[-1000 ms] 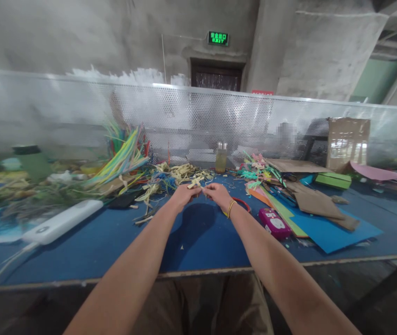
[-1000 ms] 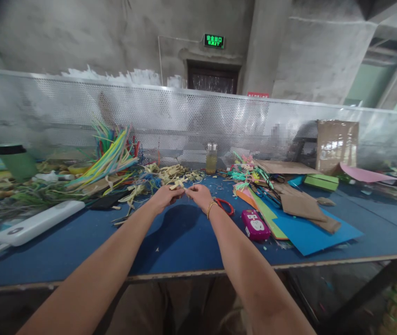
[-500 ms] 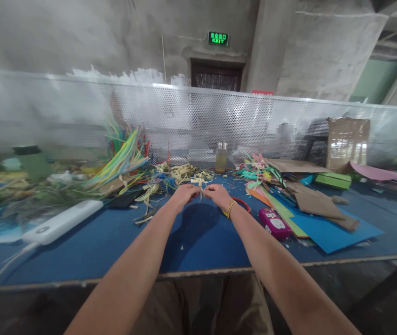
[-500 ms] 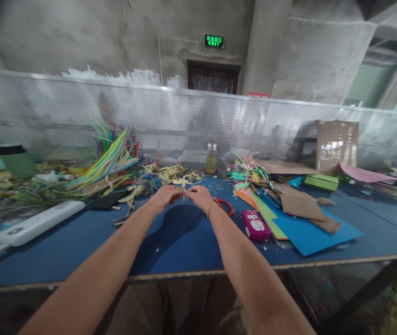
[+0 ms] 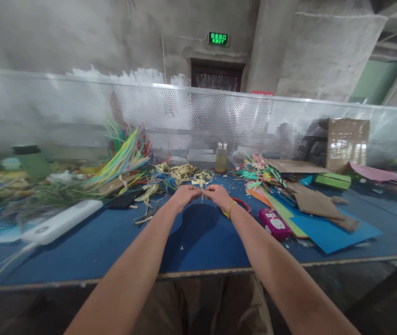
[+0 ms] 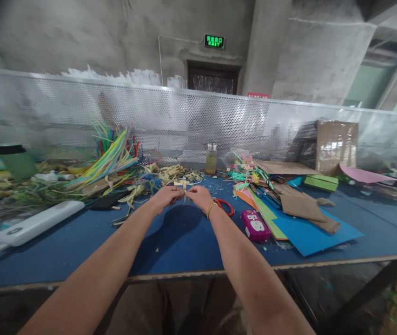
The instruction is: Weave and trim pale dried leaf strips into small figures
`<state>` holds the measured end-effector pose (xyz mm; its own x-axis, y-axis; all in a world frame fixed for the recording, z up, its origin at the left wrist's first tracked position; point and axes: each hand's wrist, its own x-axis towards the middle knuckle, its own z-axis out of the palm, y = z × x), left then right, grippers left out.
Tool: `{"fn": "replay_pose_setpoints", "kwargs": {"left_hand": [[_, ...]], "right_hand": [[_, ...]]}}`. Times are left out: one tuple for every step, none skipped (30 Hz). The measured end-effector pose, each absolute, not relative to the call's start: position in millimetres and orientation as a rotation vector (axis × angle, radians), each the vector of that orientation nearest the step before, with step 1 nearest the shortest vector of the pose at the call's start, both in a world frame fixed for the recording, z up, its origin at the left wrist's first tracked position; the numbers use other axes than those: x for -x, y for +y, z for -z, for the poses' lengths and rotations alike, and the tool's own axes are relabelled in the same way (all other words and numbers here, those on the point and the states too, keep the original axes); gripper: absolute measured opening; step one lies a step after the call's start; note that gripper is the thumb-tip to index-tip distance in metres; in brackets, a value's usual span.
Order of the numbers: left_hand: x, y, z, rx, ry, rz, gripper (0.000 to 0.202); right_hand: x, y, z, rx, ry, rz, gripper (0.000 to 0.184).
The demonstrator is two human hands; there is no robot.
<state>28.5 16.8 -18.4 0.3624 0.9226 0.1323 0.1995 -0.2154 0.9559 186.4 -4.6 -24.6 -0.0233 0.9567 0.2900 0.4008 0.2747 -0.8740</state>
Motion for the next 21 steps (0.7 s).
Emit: {"fn": "replay_pose_setpoints", "kwargs": {"left_hand": [[-28.1, 17.2, 18.4, -1.681, 1.019, -0.934, 0.023], [-27.8, 17.4, 18.2, -1.698, 1.028, -0.930, 0.023], [-27.5, 17.4, 17.8, -1.714, 1.035, -0.926, 0.024], [-27.3, 17.1, 17.3, -1.727, 1.040, -0.921, 0.023], [-27.1, 16.8, 16.9, -1.739, 1.044, -0.916, 0.023], [-26.8, 16.3, 16.5, -1.752, 1.043, -0.908, 0.023], [-26.5, 16.0, 16.3, -1.763, 1.042, -0.896, 0.023], [-26.1, 15.8, 16.4, -1.771, 1.041, -0.879, 0.022], [-25.7, 15.8, 16.7, -1.773, 1.038, -0.858, 0.022], [-25.2, 16.0, 17.1, -1.766, 1.028, -0.836, 0.022], [-24.7, 16.4, 17.5, -1.749, 1.011, -0.812, 0.021], [-24.2, 16.9, 17.8, -1.722, 0.989, -0.790, 0.020], [-23.8, 17.3, 18.0, -1.689, 0.965, -0.772, 0.019], [-23.4, 17.5, 17.8, -1.655, 0.940, -0.757, 0.018], [-23.0, 17.4, 17.2, -1.619, 0.918, -0.743, 0.018], [-22.7, 16.8, 16.3, -1.585, 0.904, -0.729, 0.017], [-22.4, 15.8, 15.0, -1.553, 0.892, -0.717, 0.017], [-22.3, 14.4, 13.5, -1.523, 0.879, -0.707, 0.016], [-22.2, 12.6, 11.8, -1.495, 0.866, -0.699, 0.015], [-22.3, 10.6, 10.1, -1.468, 0.854, -0.694, 0.014], [-22.6, 8.5, 8.4, -1.443, 0.843, -0.693, 0.014]], "right_hand": [[-186.4, -5.2, 24.2, 1.291, -1.597, -0.729, 0.015], [-186.4, -5.6, 24.0, 1.297, -1.600, -0.724, 0.015], [-186.6, -5.7, 24.1, 1.303, -1.604, -0.721, 0.014], [-186.8, -5.4, 24.5, 1.308, -1.609, -0.721, 0.014], [-187.0, -4.9, 25.1, 1.312, -1.612, -0.721, 0.014], [-187.1, -4.1, 25.8, 1.315, -1.615, -0.723, 0.014], [-187.2, -3.1, 26.6, 1.315, -1.617, -0.729, 0.014], [-187.2, -2.2, 27.4, 1.311, -1.616, -0.740, 0.014], [-187.1, -1.3, 28.0, 1.298, -1.608, -0.762, 0.013], [-186.8, -0.7, 28.4, 1.277, -1.597, -0.797, 0.012], [-186.5, -0.4, 28.5, 1.248, -1.581, -0.841, 0.011], [-186.2, -0.5, 28.4, 1.213, -1.563, -0.889, 0.011], [-185.8, -0.9, 27.9, 1.178, -1.544, -0.936, 0.011], [-185.5, -1.5, 27.2, 1.145, -1.525, -0.982, 0.012], [-185.3, -2.3, 26.4, 1.115, -1.506, -1.024, 0.012], [-185.2, -3.1, 25.6, 1.086, -1.487, -1.061, 0.012], [-185.1, -3.8, 24.9, 1.059, -1.469, -1.093, 0.012], [-185.1, -4.3, 24.4, 1.037, -1.455, -1.122, 0.012], [-185.2, -4.6, 24.1, 1.020, -1.447, -1.145, 0.012], [-185.3, -4.6, 24.2, 1.008, -1.445, -1.166, 0.012], [-185.3, -4.5, 24.5, 0.999, -1.443, -1.184, 0.012]]}}
